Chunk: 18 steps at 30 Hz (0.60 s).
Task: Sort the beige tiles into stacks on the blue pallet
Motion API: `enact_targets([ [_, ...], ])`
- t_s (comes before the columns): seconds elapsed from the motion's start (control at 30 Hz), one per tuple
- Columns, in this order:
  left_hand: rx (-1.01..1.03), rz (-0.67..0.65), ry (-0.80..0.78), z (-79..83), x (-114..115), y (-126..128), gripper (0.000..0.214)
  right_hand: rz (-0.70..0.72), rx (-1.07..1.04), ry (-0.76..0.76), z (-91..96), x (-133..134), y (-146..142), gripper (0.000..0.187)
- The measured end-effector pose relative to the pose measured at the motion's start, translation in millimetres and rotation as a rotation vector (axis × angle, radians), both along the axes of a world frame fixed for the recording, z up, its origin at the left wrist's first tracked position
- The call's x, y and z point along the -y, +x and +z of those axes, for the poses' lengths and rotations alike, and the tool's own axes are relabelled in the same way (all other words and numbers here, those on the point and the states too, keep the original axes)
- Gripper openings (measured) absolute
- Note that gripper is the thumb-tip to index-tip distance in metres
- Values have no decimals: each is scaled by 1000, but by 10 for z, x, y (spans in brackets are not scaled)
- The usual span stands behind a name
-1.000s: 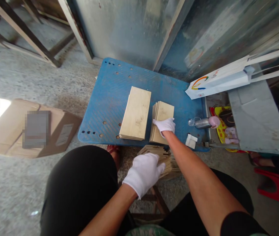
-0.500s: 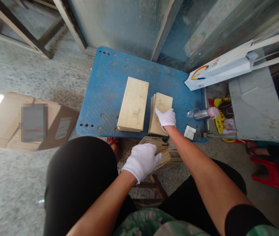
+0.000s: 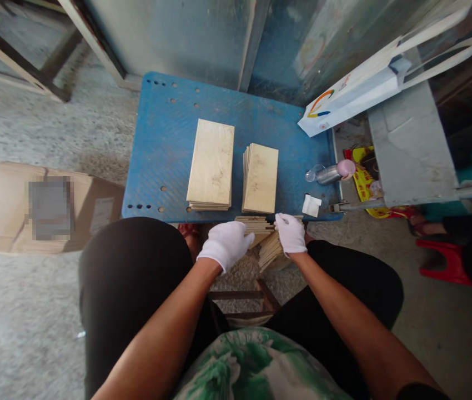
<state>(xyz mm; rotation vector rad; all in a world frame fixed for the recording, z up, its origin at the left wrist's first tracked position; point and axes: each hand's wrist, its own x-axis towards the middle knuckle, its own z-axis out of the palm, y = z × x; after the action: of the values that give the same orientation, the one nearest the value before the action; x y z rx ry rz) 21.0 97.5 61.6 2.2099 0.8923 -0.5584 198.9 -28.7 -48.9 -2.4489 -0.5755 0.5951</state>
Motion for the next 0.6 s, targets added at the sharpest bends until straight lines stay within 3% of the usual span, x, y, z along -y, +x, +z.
enact_targets([
  [0.13, -15, -18, -17, -21, 31, 46, 40, 147, 18, -207, -29, 342, -227, 35],
  [0.3, -51, -69, -24, -48, 77, 105, 40, 445, 46, -487, 25, 312, -368, 44],
  [0.43, -58, -83, -28, -118, 104, 117, 39, 473, 65, -534, 34, 276, -397, 46],
  [0.6, -92, -103, -24, -191, 113, 116, 36, 416, 48, -487, -46, 289, -416, 44],
])
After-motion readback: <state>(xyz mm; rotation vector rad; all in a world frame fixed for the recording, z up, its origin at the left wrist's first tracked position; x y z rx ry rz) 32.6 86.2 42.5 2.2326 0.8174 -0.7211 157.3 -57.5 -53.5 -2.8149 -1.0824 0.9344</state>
